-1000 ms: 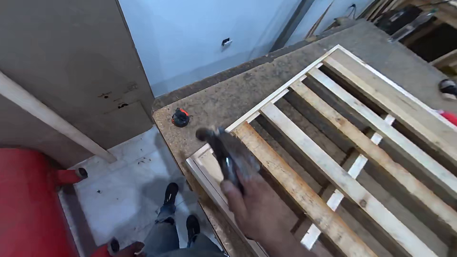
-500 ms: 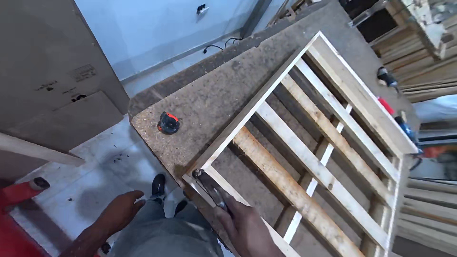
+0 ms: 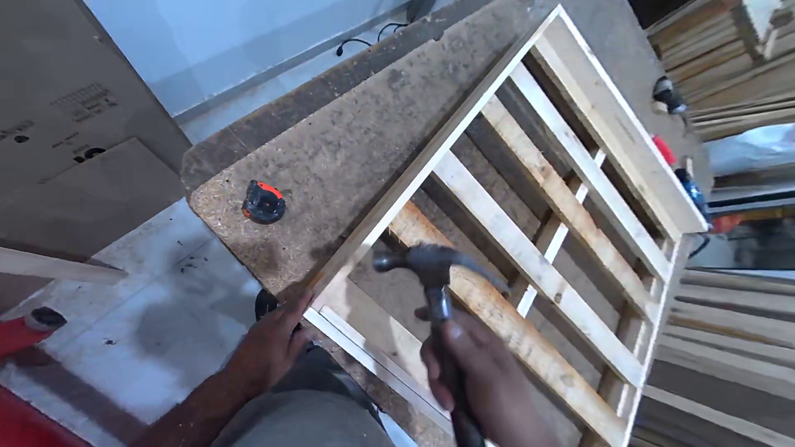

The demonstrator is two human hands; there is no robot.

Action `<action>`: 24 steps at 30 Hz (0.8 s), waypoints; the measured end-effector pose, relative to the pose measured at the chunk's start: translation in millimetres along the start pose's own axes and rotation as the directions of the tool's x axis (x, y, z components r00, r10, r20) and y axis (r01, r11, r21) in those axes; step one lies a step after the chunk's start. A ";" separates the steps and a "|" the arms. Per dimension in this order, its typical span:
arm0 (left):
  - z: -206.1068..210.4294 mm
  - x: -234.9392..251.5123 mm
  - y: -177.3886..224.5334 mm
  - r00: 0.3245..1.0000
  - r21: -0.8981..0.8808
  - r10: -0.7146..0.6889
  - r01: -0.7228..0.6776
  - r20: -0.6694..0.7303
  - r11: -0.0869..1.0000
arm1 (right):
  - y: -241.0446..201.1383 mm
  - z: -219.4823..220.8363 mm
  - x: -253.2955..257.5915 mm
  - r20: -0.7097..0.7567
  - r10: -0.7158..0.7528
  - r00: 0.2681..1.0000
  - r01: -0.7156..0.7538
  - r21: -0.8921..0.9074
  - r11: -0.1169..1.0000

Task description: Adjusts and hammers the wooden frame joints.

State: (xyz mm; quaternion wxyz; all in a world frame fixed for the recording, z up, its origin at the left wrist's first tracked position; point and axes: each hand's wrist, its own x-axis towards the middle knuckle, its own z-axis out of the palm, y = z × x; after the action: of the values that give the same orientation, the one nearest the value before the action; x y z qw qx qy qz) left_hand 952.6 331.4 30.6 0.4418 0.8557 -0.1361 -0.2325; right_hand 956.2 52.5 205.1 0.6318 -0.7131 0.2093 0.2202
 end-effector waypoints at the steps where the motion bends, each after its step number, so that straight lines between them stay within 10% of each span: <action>1: 4.0 1.6 -3.1 0.999 0.045 0.021 -0.019 -0.038 0.999 | -1.2 -17.0 9.9 0.005 0.094 0.996 -0.094 0.088 0.992; 4: 4.4 7.0 -10.7 0.994 0.155 0.079 -0.067 -0.072 0.986 | 13.9 -44.2 40.4 0.026 0.364 0.931 -0.360 0.232 0.904; 7: -0.3 11.2 -15.3 0.989 0.201 0.129 -0.112 -0.073 0.973 | 28.8 -34.6 55.2 0.254 0.564 0.786 -0.560 -0.094 0.823; 16: -2.8 10.3 -12.0 0.994 0.145 0.089 -0.079 -0.061 0.986 | 34.4 -34.4 74.1 0.437 0.614 0.657 -0.557 -0.268 0.786; 24: -51.1 19.5 31.3 0.992 0.235 0.123 -0.115 -0.021 0.965 | 59.3 -61.6 -23.4 0.016 -0.029 0.999 0.030 -0.105 0.994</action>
State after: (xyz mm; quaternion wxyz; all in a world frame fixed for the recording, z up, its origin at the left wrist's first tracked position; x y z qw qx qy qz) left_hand 994.9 340.3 76.5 0.3536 0.8960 -0.2057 -0.1727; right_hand 906.0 -15.0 177.1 0.5979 -0.7469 0.1823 0.2268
